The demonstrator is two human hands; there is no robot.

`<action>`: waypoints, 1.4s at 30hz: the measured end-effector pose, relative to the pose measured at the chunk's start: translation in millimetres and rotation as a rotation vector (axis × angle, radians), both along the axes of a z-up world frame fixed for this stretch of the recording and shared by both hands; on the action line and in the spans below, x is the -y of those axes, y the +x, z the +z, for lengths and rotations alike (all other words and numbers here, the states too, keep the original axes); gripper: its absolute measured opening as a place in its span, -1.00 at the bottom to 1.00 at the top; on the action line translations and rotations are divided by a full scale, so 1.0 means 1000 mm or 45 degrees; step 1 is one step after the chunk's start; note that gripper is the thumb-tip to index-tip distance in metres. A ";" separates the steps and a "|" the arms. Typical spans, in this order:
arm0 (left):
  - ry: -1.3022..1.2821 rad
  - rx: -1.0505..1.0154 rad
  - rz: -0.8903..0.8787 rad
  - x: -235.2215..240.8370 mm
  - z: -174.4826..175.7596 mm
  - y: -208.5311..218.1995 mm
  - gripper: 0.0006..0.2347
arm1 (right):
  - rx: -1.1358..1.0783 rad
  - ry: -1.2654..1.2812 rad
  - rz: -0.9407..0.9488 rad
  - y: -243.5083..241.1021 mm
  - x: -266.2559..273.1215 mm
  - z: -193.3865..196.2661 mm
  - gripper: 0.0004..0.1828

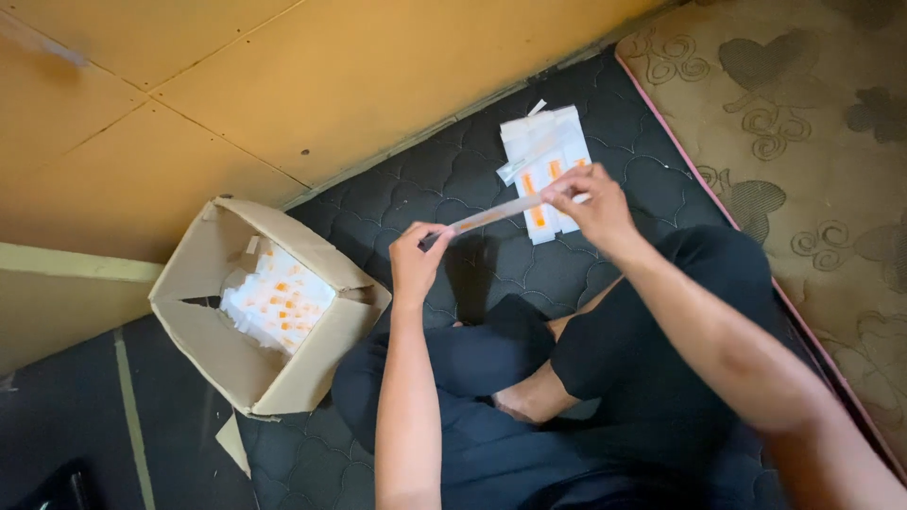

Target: The person sits on the floor and repeatedly takes sheets of stickers from a cardboard box, peels off individual stickers, and places them onto a stack of white papers on the floor.

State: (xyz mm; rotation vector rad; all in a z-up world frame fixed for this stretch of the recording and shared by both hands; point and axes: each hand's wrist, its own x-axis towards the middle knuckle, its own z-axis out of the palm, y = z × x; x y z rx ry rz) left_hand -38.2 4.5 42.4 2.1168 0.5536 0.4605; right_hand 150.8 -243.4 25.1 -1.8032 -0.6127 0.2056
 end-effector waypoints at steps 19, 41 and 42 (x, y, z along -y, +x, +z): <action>-0.780 -0.019 0.080 0.004 0.008 -0.002 -0.85 | -0.700 0.079 0.064 0.019 -0.002 0.042 -0.91; -0.884 -0.038 0.040 0.011 -0.004 -0.002 -0.81 | -0.746 0.082 0.013 0.032 -0.004 0.008 -0.84; -0.906 -0.036 0.012 0.010 -0.014 -0.001 -0.81 | -0.756 0.087 -0.025 0.034 -0.006 0.000 -0.81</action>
